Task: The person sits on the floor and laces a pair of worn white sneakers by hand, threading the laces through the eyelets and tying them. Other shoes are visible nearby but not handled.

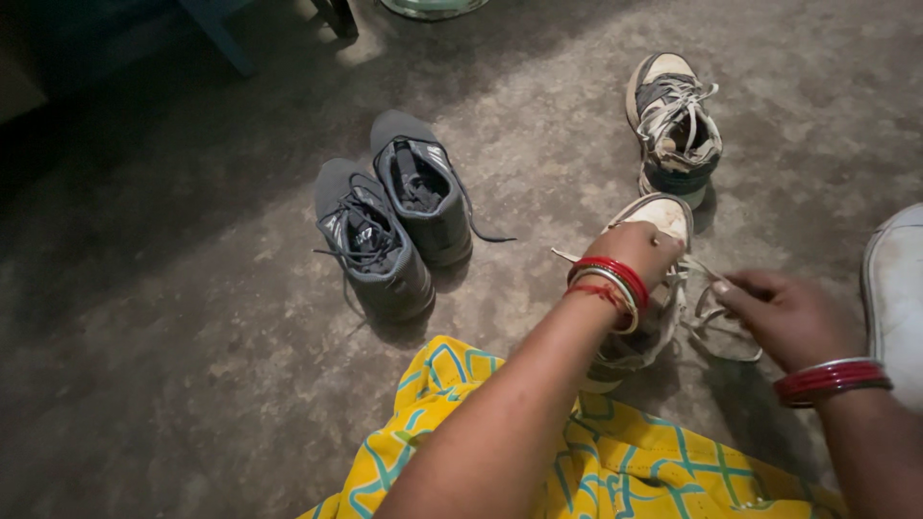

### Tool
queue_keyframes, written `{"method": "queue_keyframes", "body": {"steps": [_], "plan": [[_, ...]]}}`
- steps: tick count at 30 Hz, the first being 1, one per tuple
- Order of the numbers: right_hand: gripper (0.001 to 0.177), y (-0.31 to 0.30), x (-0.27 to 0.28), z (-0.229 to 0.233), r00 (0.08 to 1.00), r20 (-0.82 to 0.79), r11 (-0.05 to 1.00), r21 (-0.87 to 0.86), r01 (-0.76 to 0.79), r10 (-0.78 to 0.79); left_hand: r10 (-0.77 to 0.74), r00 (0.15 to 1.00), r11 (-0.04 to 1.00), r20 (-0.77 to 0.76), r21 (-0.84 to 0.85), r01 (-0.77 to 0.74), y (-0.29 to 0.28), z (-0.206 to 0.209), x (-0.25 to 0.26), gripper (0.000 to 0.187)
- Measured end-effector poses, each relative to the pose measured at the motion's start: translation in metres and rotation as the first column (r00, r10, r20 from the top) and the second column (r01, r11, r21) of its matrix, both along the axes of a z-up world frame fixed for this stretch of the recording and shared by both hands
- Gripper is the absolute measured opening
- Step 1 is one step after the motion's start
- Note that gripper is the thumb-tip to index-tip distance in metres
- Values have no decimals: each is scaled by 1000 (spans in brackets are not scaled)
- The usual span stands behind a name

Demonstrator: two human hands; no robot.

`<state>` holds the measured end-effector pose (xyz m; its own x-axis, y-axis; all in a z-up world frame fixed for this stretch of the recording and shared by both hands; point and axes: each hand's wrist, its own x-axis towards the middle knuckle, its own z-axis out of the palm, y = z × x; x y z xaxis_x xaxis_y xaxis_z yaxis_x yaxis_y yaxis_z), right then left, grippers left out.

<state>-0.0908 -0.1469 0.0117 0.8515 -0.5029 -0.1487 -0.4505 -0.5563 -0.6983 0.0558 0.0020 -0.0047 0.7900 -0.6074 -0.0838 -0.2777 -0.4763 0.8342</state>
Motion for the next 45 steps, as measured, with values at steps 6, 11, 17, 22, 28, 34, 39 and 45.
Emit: {"method": "queue_keyframes", "body": {"steps": [6, 11, 17, 22, 28, 34, 39, 45], "plan": [[32, 20, 5, -10, 978, 197, 993, 78, -91, 74, -109, 994, 991, -5, 77, 109, 4, 19, -25, 45], [30, 25, -1, -11, 987, 160, 996, -91, 26, -11, -34, 999, 997, 24, 70, 32, 7, 27, -16, 48], [31, 17, 5, -11, 954, 188, 971, 98, 220, -235, 127, 970, 953, 207, 246, -177, 24, 10, 5, 62], [30, 1, 5, -33, 932, 264, 960, 191, 202, -249, -134, 991, 882, 6, 456, 116, 21, -12, 3, 44], [24, -21, 7, -58, 913, 322, 858, 511, 56, -252, -326, 940, 869, -97, 360, 338, 10, -5, -21, 49], [27, -43, 9, -63, 930, 71, 729, 644, 234, -360, -188, 973, 950, -135, 229, 215, 16, 9, -16, 54], [25, -47, 9, -52, 943, 90, 744, 640, 191, -319, -18, 996, 984, 85, 179, 2, 9, 13, -34, 48], [24, -34, 5, -30, 955, 95, 653, 748, 118, -281, -149, 978, 960, 145, 257, 108, 1, 5, -49, 47]]}}
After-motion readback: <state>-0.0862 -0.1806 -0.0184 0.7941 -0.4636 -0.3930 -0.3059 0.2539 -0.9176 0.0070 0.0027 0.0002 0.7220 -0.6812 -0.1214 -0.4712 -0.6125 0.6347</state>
